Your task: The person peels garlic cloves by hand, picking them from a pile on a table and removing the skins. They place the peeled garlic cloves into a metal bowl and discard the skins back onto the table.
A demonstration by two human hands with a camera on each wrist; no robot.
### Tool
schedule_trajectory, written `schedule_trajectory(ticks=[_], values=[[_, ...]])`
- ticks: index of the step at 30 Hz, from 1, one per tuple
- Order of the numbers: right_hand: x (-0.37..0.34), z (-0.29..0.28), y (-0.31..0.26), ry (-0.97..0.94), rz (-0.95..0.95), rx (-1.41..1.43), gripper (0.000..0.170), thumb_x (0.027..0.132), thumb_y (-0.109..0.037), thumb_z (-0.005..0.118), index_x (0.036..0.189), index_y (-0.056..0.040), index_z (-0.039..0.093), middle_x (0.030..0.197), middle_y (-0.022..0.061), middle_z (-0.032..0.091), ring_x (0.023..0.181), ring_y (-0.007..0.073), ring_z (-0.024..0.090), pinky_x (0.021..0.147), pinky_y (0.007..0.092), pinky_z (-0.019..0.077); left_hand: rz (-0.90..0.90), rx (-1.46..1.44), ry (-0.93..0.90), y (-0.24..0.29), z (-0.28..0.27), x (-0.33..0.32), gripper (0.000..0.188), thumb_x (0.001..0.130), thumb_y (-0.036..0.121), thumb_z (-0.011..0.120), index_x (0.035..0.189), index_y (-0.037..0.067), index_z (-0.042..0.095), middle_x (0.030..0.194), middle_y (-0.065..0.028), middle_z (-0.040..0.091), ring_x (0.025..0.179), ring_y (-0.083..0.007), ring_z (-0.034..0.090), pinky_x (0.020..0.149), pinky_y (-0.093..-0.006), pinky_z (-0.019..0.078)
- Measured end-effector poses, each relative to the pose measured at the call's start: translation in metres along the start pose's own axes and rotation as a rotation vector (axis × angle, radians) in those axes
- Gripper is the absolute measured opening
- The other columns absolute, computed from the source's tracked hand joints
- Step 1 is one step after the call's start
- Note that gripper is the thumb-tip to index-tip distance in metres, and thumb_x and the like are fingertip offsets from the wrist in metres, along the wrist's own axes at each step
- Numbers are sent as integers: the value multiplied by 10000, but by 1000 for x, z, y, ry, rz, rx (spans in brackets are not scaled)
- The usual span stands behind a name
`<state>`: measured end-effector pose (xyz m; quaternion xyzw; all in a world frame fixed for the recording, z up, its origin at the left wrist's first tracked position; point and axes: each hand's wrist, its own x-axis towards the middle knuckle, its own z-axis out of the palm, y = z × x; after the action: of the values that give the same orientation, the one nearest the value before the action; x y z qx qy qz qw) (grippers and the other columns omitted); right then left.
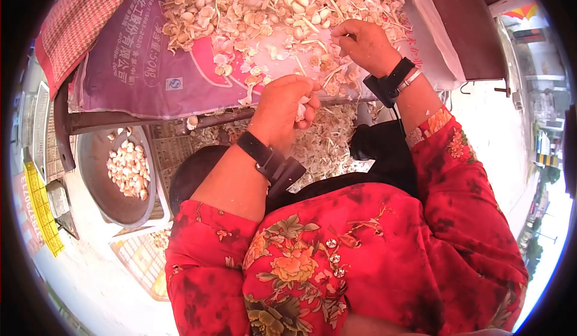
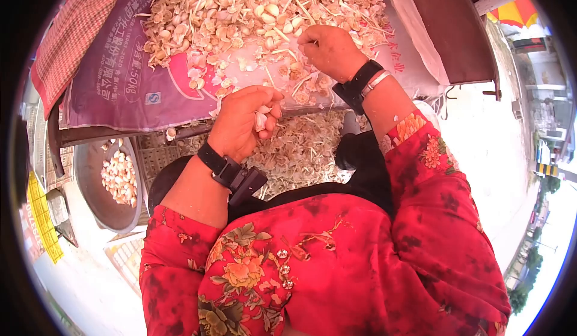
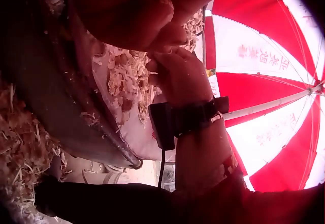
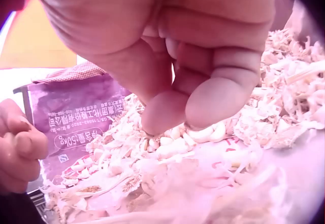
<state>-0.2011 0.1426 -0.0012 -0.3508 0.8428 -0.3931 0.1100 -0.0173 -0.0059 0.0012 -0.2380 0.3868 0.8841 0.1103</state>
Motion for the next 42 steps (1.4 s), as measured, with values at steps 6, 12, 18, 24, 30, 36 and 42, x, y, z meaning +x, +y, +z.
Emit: schedule_trajectory(ticks=[6, 12, 18, 24, 30, 36, 42], values=[[48, 41, -38, -182, -109, -550, 187, 818, -174, 568, 905, -23, 637, 803, 202, 641, 790, 369, 632, 717, 422, 508, 30, -21, 10, 7, -9, -3, 182, 882, 152, 544, 942, -10, 599, 680, -58, 587, 481, -105, 520, 385, -217, 380], [47, 54, -32, -231, -109, -590, 260, 811, -154, 586, 1044, -42, 604, 825, 190, 641, 800, 355, 630, 715, 423, 502, 53, -35, -2, 10, -11, -5, 179, 870, 155, 555, 928, -8, 598, 678, -57, 589, 480, -105, 524, 384, -216, 382], [20, 20, -33, -265, 378, 587, 280, 889, -98, 542, 1143, 18, 552, 728, 81, 624, 583, 137, 590, 528, 242, 472, 65, -1, 20, 9, -12, -7, 187, 870, 163, 549, 932, -7, 597, 695, -66, 590, 489, -109, 520, 387, -225, 374], [-12, 12, -46, -409, 287, 1063, 297, 909, -109, 543, 1174, 24, 533, 726, 85, 622, 592, 168, 613, 542, 275, 507, 24, -29, 66, 3, -8, -2, 269, 912, 273, 501, 947, 17, 578, 711, -68, 590, 521, -128, 524, 420, -244, 381], [-32, 7, -78, -484, 239, 1193, 313, 914, -79, 542, 1206, 32, 535, 806, 45, 619, 631, 128, 618, 572, 251, 515, -12, -106, -29, 2, -5, -1, 372, 943, 403, 447, 912, 51, 560, 725, -60, 590, 559, -133, 533, 450, -250, 367], [-36, 18, -64, -341, 310, 1083, 270, 888, -91, 567, 1137, 12, 565, 783, 70, 645, 642, 136, 625, 617, 264, 500, 61, -51, -113, 8, -4, -4, 252, 927, 287, 531, 851, 52, 581, 706, -47, 594, 504, -98, 526, 392, -210, 351], [-40, 12, -73, -335, 276, 739, 241, 886, -113, 589, 1103, -9, 582, 777, 34, 629, 638, 106, 610, 576, 227, 469, 90, 29, -31, 9, -3, -6, 152, 896, 185, 584, 833, 46, 592, 689, -45, 597, 478, -80, 522, 357, -182, 336]])
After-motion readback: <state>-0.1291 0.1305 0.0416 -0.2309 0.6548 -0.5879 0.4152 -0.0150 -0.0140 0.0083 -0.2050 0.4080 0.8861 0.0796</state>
